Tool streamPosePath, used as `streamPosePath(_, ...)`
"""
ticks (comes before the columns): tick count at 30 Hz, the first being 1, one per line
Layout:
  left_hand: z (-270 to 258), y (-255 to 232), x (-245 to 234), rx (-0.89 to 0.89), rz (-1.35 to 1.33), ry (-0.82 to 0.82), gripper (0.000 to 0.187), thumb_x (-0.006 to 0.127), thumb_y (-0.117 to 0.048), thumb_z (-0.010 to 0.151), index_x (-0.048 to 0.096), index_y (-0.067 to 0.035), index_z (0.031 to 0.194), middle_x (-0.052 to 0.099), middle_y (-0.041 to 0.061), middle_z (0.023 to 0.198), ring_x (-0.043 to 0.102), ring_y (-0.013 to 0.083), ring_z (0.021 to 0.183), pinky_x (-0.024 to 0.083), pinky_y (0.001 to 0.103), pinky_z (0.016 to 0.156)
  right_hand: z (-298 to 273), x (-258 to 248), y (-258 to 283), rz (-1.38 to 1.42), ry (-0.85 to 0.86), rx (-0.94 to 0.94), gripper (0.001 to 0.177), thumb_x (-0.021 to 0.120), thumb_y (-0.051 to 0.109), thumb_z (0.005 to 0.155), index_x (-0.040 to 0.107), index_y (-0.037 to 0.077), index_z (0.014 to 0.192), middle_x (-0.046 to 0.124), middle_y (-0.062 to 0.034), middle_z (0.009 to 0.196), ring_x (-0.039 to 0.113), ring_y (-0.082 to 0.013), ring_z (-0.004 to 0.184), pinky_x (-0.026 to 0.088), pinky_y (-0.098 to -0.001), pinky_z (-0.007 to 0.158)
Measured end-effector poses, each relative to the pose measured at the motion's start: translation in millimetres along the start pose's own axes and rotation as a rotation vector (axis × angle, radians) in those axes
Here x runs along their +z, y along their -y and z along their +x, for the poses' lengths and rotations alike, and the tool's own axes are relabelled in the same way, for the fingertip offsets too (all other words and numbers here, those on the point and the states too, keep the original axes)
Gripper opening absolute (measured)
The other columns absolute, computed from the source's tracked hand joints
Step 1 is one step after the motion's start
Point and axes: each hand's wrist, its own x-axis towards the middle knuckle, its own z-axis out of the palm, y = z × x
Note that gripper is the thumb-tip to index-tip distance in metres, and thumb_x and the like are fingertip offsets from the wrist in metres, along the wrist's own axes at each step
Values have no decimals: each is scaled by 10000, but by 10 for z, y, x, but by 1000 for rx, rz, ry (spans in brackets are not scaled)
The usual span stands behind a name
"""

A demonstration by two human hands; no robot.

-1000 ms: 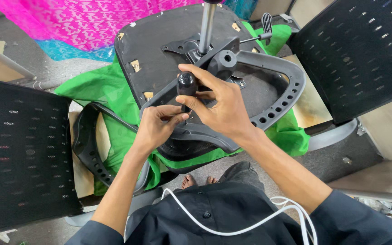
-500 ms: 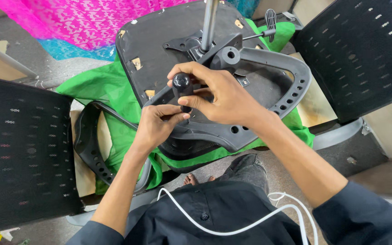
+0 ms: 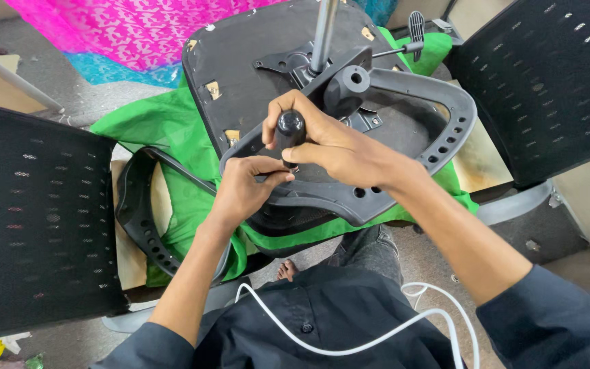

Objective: The person uses a screwdriver to tighten screws into the underside of an overturned chair base, securing a plastic frame to the central column. The person works methodically on multiple screw holes around the base.

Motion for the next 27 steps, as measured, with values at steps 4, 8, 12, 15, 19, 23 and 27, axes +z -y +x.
streamPosePath(4, 13, 9, 12, -68, 7, 12, 174, 813, -121, 827, 783, -16, 962, 798, 98, 890, 749, 152, 737, 565, 297, 708, -15, 225, -111, 157, -236, 12, 206, 439, 263, 1112, 480, 68, 1165, 538, -34, 1052, 549, -117, 1015, 479, -289, 937)
streamPosePath(8, 16, 23, 28, -63, -8, 24, 205, 824, -130, 819, 777, 2, 969, 800, 106, 903, 753, 153, 749, 576, 295, 718, 63, 408, -263, 252, -447, -58, 298, 405, 276, 1117, 512, 29, 989, 532, -40, 881, 523, -119, 832, 450, -271, 800)
streamPosePath(12, 37, -16, 22, -27, -70, 14, 230, 830, -143, 814, 785, 3, 985, 797, 95, 961, 768, 147, 822, 602, 294, 765, 105, 380, -363, 357, -465, -35, 335, 453, 227, 1003, 538, -11, 782, 534, -55, 711, 496, -118, 652, 415, -271, 630)
streamPosePath(15, 23, -82, -5, -93, -100, 61, 258, 864, -190, 785, 793, -6, 952, 804, 84, 863, 763, 140, 791, 586, 302, 740, 158, 284, -431, 541, -293, 2, 296, 482, 189, 914, 519, -23, 710, 510, -61, 651, 477, -130, 601, 394, -281, 578)
streamPosePath(19, -2, -118, -8, -179, -114, 88, 274, 865, -220, 783, 759, 3, 903, 788, 80, 803, 753, 129, 766, 571, 305, 728, 162, 211, -472, 510, -150, 6, 304, 489, 196, 896, 536, -25, 693, 541, -72, 639, 481, -129, 589, 414, -279, 590)
streamPosePath(23, -26, -35, 29, -72, -260, 61, 246, 829, -198, 842, 731, 15, 917, 769, 69, 856, 727, 110, 845, 569, 297, 808, 131, 260, -442, 537, -217, 32, 273, 502, 198, 922, 560, -26, 778, 560, -61, 709, 509, -123, 662, 417, -273, 618)
streamPosePath(27, -55, 67, 51, -33, -311, 26, 243, 805, -208, 882, 731, 14, 945, 768, 33, 877, 691, 62, 884, 548, 277, 826, 130, 381, -361, 448, -343, -10, 243, 487, 205, 992, 573, -10, 918, 583, -41, 838, 532, -106, 760, 443, -261, 709)
